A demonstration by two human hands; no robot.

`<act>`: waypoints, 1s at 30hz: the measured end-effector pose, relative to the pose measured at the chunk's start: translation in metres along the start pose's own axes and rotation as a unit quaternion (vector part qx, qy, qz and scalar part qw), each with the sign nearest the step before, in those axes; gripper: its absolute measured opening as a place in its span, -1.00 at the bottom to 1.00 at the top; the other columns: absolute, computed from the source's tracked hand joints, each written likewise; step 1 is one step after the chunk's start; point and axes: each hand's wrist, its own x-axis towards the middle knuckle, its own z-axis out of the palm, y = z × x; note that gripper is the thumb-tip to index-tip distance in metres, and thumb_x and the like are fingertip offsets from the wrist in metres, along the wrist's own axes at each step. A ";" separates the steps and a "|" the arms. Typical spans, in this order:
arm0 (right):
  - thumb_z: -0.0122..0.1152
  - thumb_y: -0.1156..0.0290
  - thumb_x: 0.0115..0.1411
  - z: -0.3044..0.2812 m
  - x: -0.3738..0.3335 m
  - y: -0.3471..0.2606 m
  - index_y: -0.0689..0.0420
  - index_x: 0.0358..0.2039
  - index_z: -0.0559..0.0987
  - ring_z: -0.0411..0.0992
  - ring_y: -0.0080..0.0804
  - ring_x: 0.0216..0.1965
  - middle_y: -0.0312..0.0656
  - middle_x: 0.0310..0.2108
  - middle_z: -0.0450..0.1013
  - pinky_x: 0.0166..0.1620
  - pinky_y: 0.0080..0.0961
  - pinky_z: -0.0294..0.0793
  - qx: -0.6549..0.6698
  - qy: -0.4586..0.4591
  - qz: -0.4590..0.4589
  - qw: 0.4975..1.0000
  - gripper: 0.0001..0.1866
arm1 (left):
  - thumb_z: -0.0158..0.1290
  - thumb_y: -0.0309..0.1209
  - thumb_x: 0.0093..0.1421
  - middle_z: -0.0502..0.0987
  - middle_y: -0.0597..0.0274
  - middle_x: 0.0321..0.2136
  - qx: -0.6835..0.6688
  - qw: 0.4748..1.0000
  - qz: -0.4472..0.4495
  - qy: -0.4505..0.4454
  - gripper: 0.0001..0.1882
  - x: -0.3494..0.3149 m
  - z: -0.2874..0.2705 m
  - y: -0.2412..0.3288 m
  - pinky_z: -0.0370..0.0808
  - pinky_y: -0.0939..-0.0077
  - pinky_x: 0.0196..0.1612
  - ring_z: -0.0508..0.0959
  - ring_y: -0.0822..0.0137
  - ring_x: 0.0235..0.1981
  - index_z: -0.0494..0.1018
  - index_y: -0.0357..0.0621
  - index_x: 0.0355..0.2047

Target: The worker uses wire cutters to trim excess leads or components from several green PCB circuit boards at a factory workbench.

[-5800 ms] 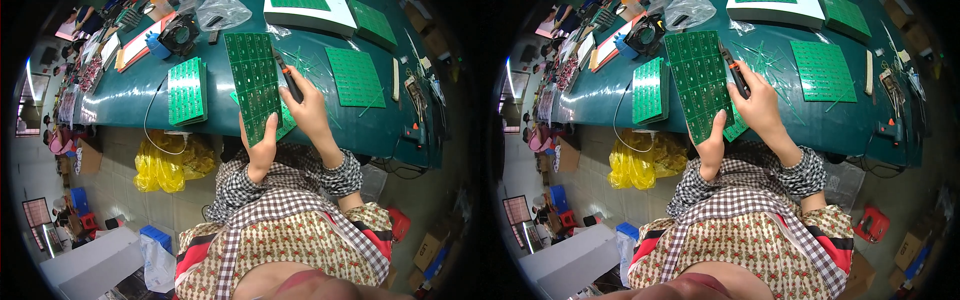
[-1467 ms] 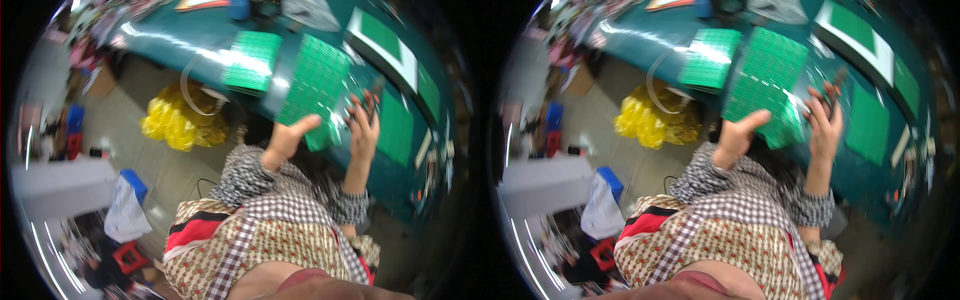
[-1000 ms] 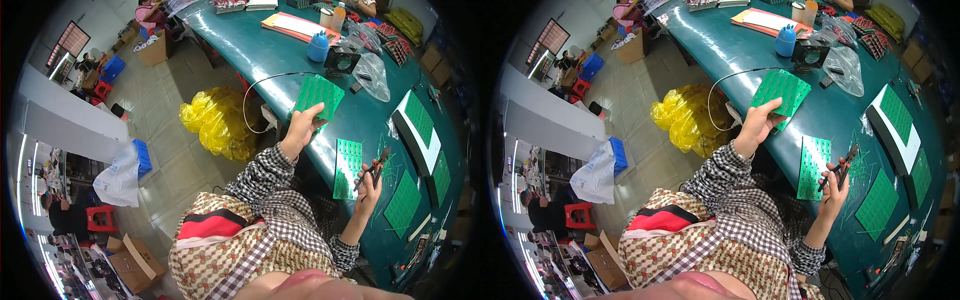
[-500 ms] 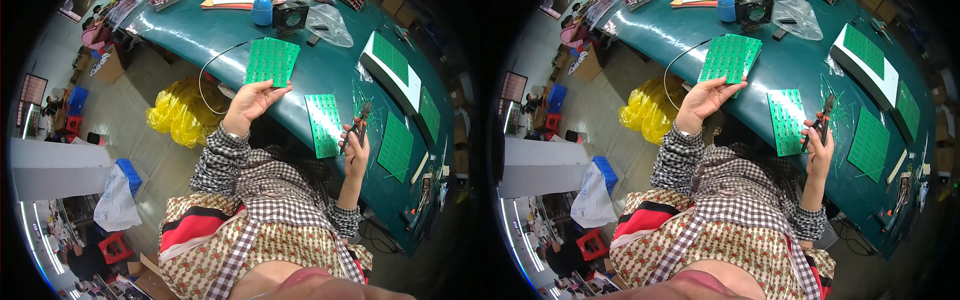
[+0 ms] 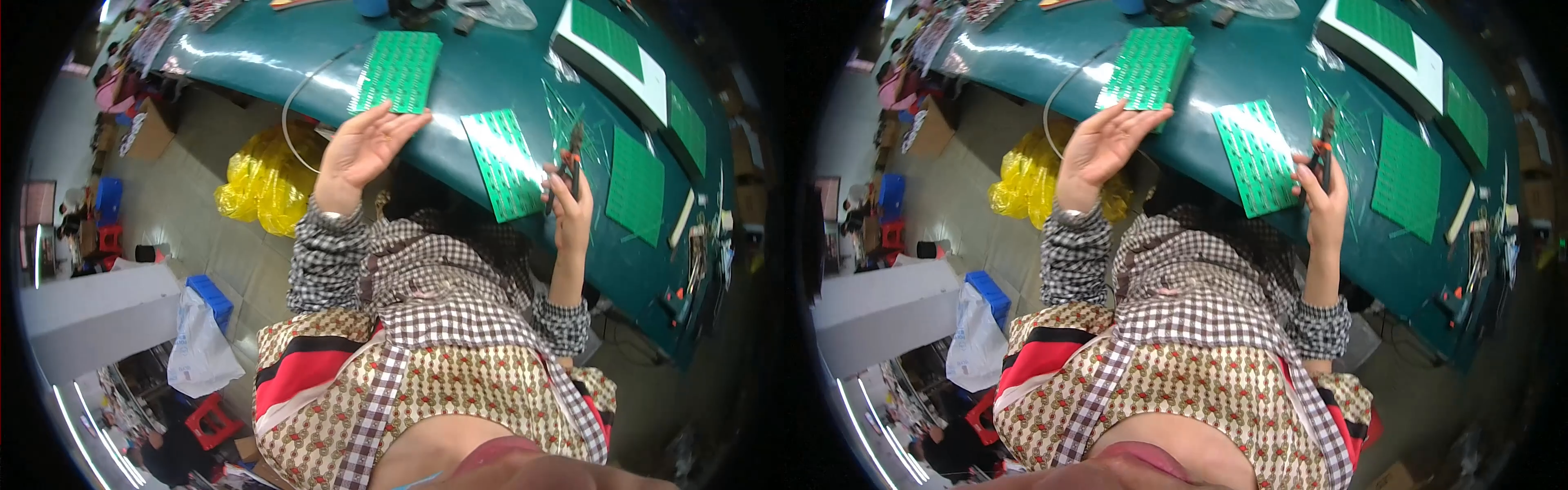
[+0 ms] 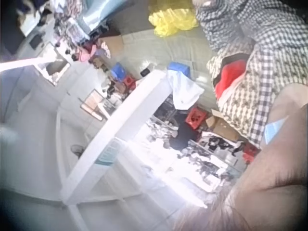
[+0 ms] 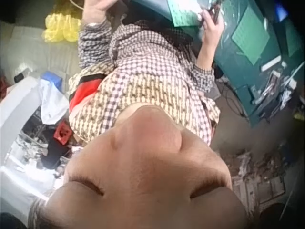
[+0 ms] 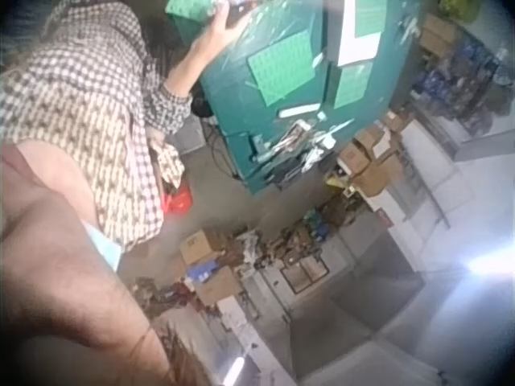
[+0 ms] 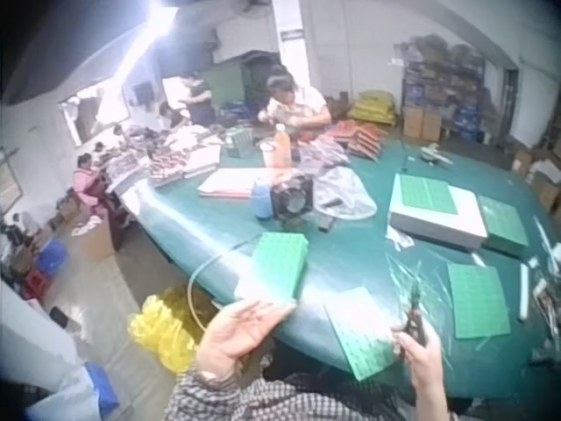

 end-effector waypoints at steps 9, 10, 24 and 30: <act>0.25 0.35 -0.07 -0.020 0.008 0.032 0.13 -0.03 0.39 0.49 -0.35 -0.32 -0.14 -0.29 0.51 -0.21 -0.45 0.43 -0.357 0.087 -0.067 0.928 -0.47 | -0.04 -0.46 0.18 0.25 -0.21 0.06 0.203 0.977 -0.028 0.065 -0.45 -0.032 0.003 -0.093 0.31 0.21 0.12 0.32 0.03 0.08 0.07 -0.45 0.11; 0.25 0.35 -0.07 -0.014 0.009 0.026 0.12 -0.03 0.39 0.49 -0.33 -0.34 -0.12 -0.31 0.50 -0.22 -0.43 0.42 -0.395 0.084 -0.052 0.913 -0.47 | -0.03 -0.47 0.17 0.26 -0.21 0.05 0.219 0.971 -0.031 0.089 -0.43 -0.023 -0.001 -0.102 0.34 0.23 0.09 0.34 0.03 0.07 0.04 -0.46 0.12; 0.27 0.46 -0.06 -0.024 0.011 0.033 0.17 0.01 0.36 0.43 -0.52 -0.38 -0.22 -0.33 0.46 -0.29 -0.57 0.42 -0.194 0.014 -0.012 0.981 -0.45 | -0.04 -0.44 0.21 0.50 0.24 -0.31 0.327 0.941 0.078 0.024 -0.80 0.040 -0.008 -0.151 0.45 0.62 -0.29 0.49 0.52 -0.34 0.37 -0.29 -0.20; 0.25 0.54 -0.02 -0.008 -0.010 0.000 0.21 0.02 0.34 0.34 -0.66 -0.40 -0.32 -0.37 0.40 -0.38 -0.74 0.29 0.049 -0.039 0.046 0.997 -0.46 | 0.03 -0.46 0.14 0.49 0.16 -0.24 0.262 0.962 0.071 0.018 -0.69 0.018 0.034 -0.142 0.46 0.49 -0.16 0.51 0.39 -0.25 0.33 -0.31 -0.11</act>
